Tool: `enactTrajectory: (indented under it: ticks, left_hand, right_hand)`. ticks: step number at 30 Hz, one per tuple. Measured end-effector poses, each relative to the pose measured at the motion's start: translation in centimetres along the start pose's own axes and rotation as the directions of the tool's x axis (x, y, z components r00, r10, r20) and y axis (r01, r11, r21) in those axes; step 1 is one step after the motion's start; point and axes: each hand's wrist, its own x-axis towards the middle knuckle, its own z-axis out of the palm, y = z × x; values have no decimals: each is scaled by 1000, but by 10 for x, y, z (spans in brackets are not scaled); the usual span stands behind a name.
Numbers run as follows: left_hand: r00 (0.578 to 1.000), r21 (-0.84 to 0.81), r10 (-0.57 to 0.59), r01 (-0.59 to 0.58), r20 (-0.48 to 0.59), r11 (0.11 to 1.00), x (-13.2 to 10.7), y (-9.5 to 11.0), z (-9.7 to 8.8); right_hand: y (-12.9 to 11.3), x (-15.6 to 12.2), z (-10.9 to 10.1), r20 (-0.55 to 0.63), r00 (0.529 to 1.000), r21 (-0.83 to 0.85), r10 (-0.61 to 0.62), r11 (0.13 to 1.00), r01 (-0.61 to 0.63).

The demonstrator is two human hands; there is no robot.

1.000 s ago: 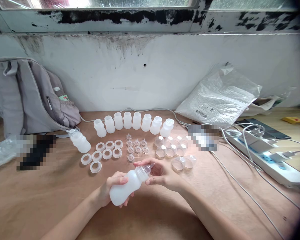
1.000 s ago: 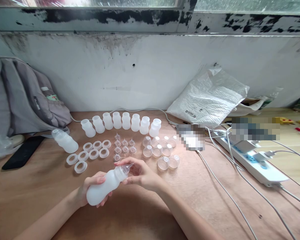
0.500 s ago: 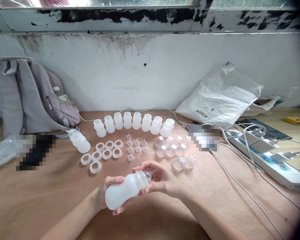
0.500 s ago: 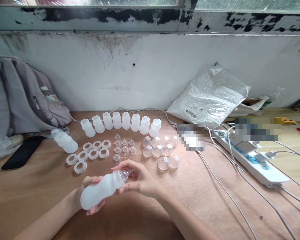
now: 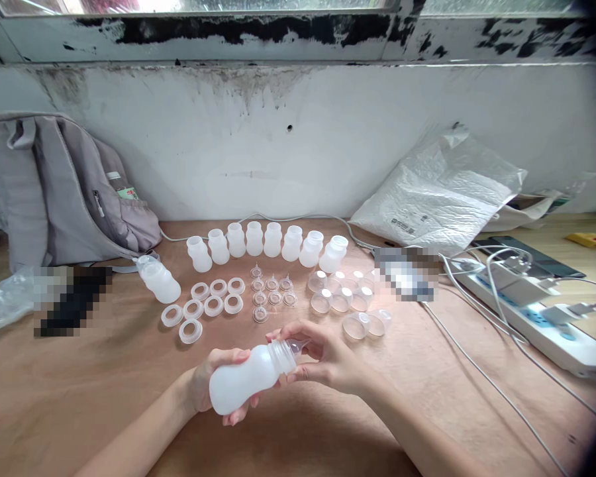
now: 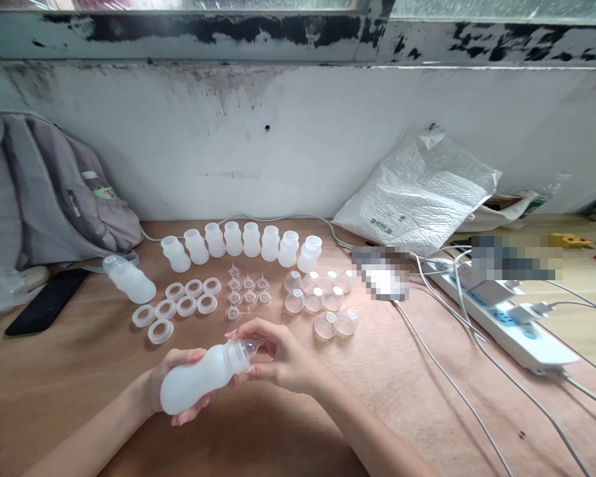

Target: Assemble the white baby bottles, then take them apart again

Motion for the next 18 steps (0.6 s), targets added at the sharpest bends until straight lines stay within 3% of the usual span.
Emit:
enactTrajectory:
  ticks: [3,7,11,18]
  left_hand:
    - [999,15,30,-30,-39,999,0,2,3]
    - [995,85,43,-35,-90,996,0,5,8]
    - [989,105,49,-35,-137,994,0,5,7]
    - [994,-5,-14,14,-111,1000,1,5,4]
  right_hand:
    - [-1,2,-4,22,1000,-21,-22,1000,23]
    - [-1,5,-8,100,993,-4,68,998,-68]
    - [1,6,-5,18,994,28,112,993,-113]
    - [4,3,-3,16,1000,-6,-14,1000,14]
